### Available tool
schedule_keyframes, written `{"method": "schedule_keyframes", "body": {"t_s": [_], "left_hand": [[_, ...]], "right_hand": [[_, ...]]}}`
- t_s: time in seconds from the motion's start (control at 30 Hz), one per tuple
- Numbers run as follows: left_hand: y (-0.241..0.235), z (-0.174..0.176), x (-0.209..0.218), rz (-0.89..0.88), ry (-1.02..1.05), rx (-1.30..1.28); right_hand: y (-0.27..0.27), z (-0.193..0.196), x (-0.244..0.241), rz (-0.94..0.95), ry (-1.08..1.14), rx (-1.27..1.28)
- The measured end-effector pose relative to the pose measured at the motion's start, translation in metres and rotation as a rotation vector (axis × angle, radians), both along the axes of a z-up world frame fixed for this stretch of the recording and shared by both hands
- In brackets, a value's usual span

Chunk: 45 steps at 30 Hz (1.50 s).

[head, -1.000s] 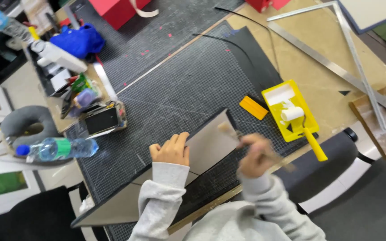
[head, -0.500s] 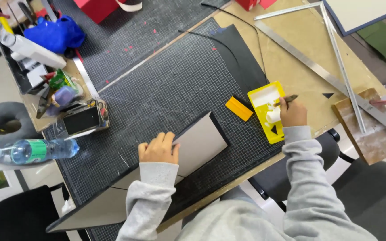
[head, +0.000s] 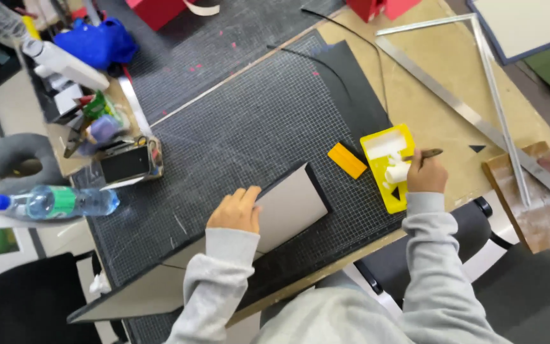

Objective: Applying glue to the edges of a cardboard structure and attaching a black covering material to create a finished surface.

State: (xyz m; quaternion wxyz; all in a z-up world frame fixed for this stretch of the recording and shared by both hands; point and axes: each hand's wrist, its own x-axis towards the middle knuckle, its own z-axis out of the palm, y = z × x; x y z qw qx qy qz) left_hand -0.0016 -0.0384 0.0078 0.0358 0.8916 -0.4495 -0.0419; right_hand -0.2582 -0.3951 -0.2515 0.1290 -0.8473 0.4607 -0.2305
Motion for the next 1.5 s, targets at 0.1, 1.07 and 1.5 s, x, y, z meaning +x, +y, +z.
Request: {"method": "schedule_keyframes", "body": {"t_s": [0.1,1.07,1.5], "left_hand": [[0.007,-0.004,-0.007,-0.04,-0.02,-0.008],[0.006,-0.02,-0.017,0.049,-0.117,-0.075],[0.005,-0.018,-0.017,0.122,0.013,-0.154]], "right_hand": [[0.03,0.028,0.001,-0.037,-0.223,-0.105],[0.247,0.134,0.138,0.467,-1.324,0.002],[0.253,0.164,0.141,0.498,-1.312,0.08]]}}
